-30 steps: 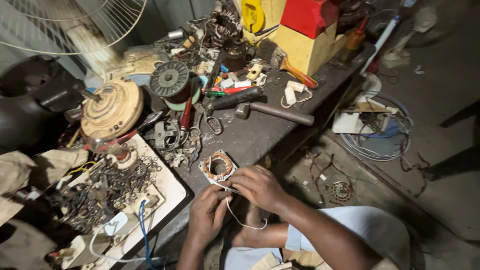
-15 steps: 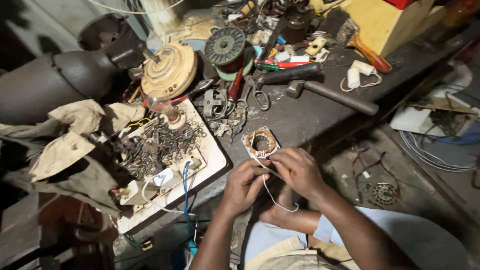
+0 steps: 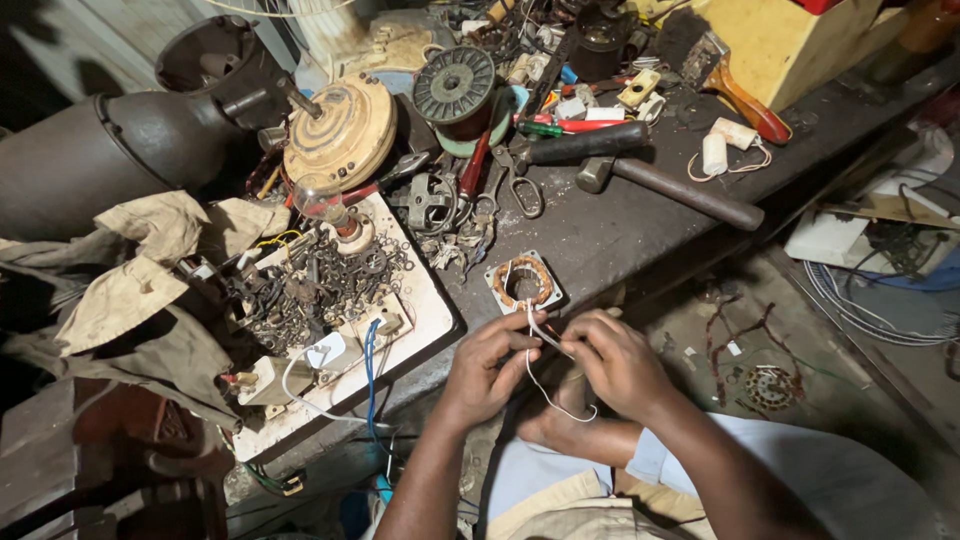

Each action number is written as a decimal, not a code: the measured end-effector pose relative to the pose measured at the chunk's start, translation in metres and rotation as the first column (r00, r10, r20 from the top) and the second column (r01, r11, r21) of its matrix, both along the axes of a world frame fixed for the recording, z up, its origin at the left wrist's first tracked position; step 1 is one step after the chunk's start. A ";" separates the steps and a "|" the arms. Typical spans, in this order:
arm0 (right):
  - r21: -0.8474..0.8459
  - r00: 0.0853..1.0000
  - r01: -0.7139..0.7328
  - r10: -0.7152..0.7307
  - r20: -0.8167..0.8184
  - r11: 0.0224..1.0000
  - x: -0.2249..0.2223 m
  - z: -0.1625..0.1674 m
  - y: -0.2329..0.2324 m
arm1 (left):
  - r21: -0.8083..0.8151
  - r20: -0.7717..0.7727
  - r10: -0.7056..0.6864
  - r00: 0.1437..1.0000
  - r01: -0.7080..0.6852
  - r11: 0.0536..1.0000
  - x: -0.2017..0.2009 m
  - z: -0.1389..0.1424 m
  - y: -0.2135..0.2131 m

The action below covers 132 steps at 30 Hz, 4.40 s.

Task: The person sits on the floor at a cluttered workbench and ties white cord around the copper windings of a square motor stator, looping and pulling the cord tight by hand around the winding bundle. They repeatedly thread the cord through and around the stator, tightening each wrap to secure the windings.

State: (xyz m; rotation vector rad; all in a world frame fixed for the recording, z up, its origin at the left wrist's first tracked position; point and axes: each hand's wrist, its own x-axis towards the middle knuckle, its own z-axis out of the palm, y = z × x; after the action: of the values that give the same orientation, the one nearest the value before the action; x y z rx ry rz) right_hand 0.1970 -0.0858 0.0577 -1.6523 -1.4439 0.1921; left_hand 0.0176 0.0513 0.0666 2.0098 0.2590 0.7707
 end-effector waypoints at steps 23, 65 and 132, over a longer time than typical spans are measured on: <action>0.129 0.612 -0.742 0.743 -0.273 0.658 0.043 0.002 0.003 | 0.026 -0.051 -0.211 0.976 0.212 0.977 -0.024 -0.025 0.006; -0.051 0.613 -0.030 -0.022 -0.790 0.998 -0.021 -0.048 -0.136 | -0.156 0.172 -0.244 0.954 0.271 0.950 0.017 0.015 0.021; -0.018 0.827 0.017 -0.024 -0.562 1.000 -0.012 0.001 0.025 | -0.099 0.139 -0.138 0.981 0.153 0.983 0.005 -0.012 0.013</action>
State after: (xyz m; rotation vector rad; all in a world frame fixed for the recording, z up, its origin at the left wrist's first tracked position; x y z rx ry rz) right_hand 0.1854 -0.0611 0.0591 -1.4493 -0.9686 0.6256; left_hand 0.0222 0.0643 0.0545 1.8437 0.0740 0.7757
